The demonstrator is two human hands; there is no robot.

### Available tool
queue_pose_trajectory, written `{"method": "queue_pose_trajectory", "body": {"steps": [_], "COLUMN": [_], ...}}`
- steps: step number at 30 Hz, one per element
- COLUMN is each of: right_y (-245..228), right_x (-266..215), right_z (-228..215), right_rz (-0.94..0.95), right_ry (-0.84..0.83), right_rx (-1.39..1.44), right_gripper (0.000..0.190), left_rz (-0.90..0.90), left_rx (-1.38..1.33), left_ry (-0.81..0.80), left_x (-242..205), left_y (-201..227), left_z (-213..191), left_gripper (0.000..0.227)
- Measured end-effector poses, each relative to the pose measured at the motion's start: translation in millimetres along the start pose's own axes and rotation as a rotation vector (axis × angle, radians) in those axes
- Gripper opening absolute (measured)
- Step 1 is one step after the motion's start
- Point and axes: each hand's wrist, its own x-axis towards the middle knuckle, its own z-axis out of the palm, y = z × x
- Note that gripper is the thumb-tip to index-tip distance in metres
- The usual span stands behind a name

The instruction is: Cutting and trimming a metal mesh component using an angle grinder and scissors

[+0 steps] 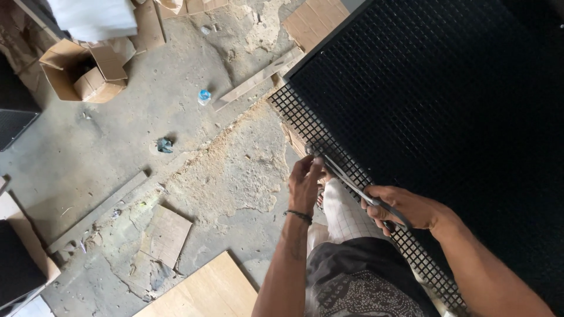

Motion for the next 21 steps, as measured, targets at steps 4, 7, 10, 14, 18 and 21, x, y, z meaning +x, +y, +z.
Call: {"method": "queue_pose_trajectory", "body": {"steps": [4,7,10,14,18,21], "right_y": [8,17,25,8,6,11], "right_x": [-2,0,4,2,-8,-9], "right_z": [-5,-6,-1,-3,-6,-9], "right_rz": [0.015,0.015,0.006,0.032,0.058,0.086], "right_ry": [-0.006,-0.022,-0.030,-0.042,-0.036,-0.049], "right_rx": [-0.008,0.036,0.066,0.068,0.037,0.051], "right_gripper": [0.064,0.062,0.058,0.061,0.063,0.066], "left_rz": [0.026,0.018,0.023,0.042,0.019,0.047], "left_rx": [0.072,0.097,0.138,0.177,0.105,0.113], "left_ry": [-0.080,-0.063,-0.023,0.002,-0.019,-0.036], "left_x": [6,6,8,11,4,26], "left_y": [-8,-8,-14,-13,1,-27], "left_z": [2,-7,-17,-22,-10,-9], "left_gripper": [0.035,0.031,0.025,0.026,0.054,0.032]}}
